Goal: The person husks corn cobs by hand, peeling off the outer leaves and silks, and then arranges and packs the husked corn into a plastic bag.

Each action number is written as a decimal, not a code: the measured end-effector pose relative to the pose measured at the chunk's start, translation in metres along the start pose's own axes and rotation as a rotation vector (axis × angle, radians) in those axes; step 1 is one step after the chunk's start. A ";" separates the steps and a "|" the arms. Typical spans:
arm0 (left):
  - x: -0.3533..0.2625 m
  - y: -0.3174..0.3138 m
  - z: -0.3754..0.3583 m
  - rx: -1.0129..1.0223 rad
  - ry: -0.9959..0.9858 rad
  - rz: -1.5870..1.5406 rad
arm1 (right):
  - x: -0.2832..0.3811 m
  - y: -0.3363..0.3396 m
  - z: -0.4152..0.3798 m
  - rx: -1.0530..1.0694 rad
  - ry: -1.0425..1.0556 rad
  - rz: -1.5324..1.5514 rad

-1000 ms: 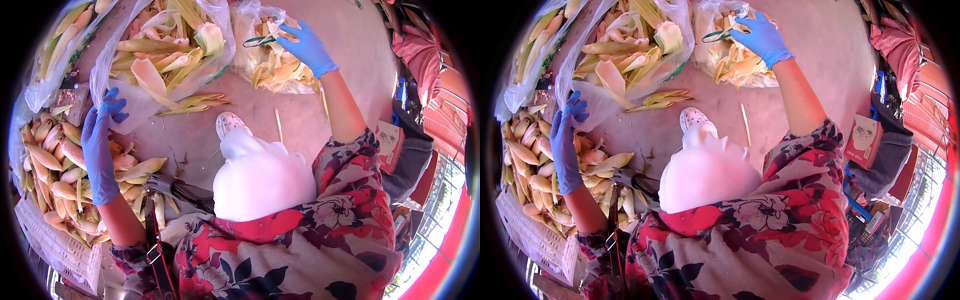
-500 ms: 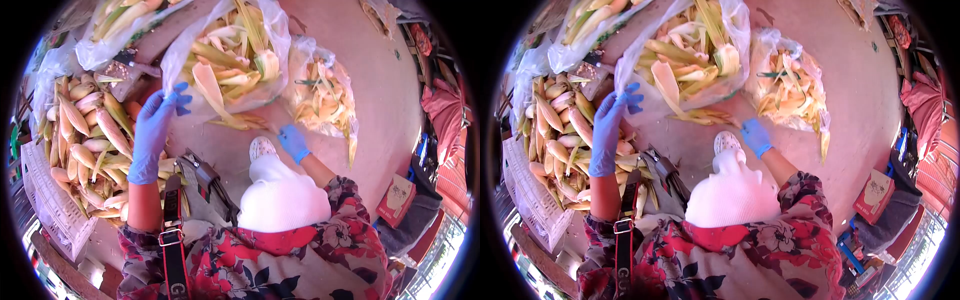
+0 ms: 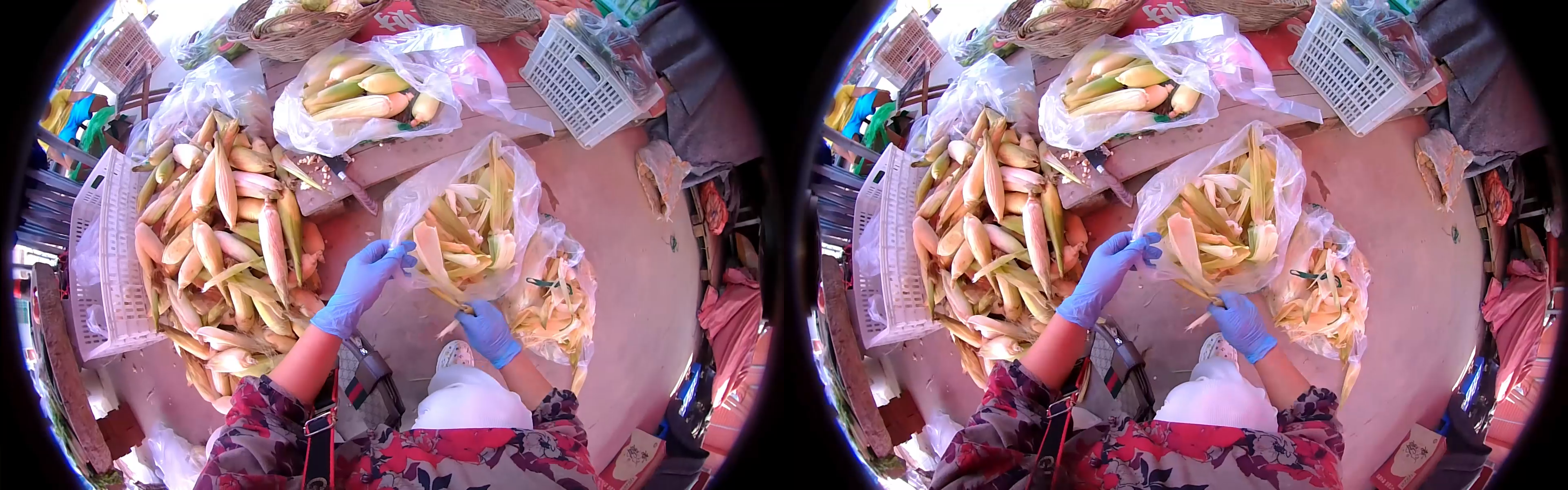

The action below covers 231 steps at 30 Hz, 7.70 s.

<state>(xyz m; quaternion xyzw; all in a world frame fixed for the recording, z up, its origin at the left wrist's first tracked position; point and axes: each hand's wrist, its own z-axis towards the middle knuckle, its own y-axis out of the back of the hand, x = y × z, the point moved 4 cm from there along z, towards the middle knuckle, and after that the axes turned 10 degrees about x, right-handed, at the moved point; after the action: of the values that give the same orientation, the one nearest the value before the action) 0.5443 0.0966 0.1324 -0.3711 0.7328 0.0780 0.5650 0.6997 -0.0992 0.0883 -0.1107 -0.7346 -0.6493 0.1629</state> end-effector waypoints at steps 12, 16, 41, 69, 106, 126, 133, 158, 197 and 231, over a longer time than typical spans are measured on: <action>-0.002 0.022 0.012 -0.071 -0.007 0.025 | -0.194 0.019 -0.080 0.237 -0.893 -0.187; -0.025 0.048 0.010 -0.418 -0.140 -0.014 | -0.157 0.080 -0.024 -0.013 -0.749 -0.307; -0.013 0.242 -0.061 -0.355 0.020 1.004 | 0.164 0.055 0.241 0.231 0.647 -0.119; 0.025 0.471 -0.258 -0.878 0.086 0.806 | 0.315 -0.150 0.261 0.408 0.585 0.367; -0.120 0.244 -0.153 -0.306 -0.501 -0.169 | 0.272 0.014 0.336 0.450 0.306 1.686; -0.098 0.305 -0.132 0.205 -1.013 -0.626 | 0.284 0.002 0.358 -0.039 0.321 2.333; -0.087 0.412 -0.164 0.013 -1.133 -0.996 | 0.290 0.043 0.309 0.211 0.491 1.964; -0.073 0.290 -0.151 -0.191 -0.425 0.045 | 0.312 -0.042 0.300 0.443 0.486 -0.124; -0.053 0.329 -0.133 -0.224 -0.258 -0.395 | 0.036 0.196 0.339 -0.801 0.046 1.142; -0.053 0.392 -0.228 -0.512 -0.506 -0.240 | 0.235 0.046 0.332 -0.201 0.428 0.536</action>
<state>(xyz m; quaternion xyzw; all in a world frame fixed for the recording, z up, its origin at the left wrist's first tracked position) 0.1260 0.2783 0.1397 -0.5525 0.4782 0.2811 0.6222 0.4688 0.2244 0.1858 -0.1765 -0.5610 -0.6609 0.4661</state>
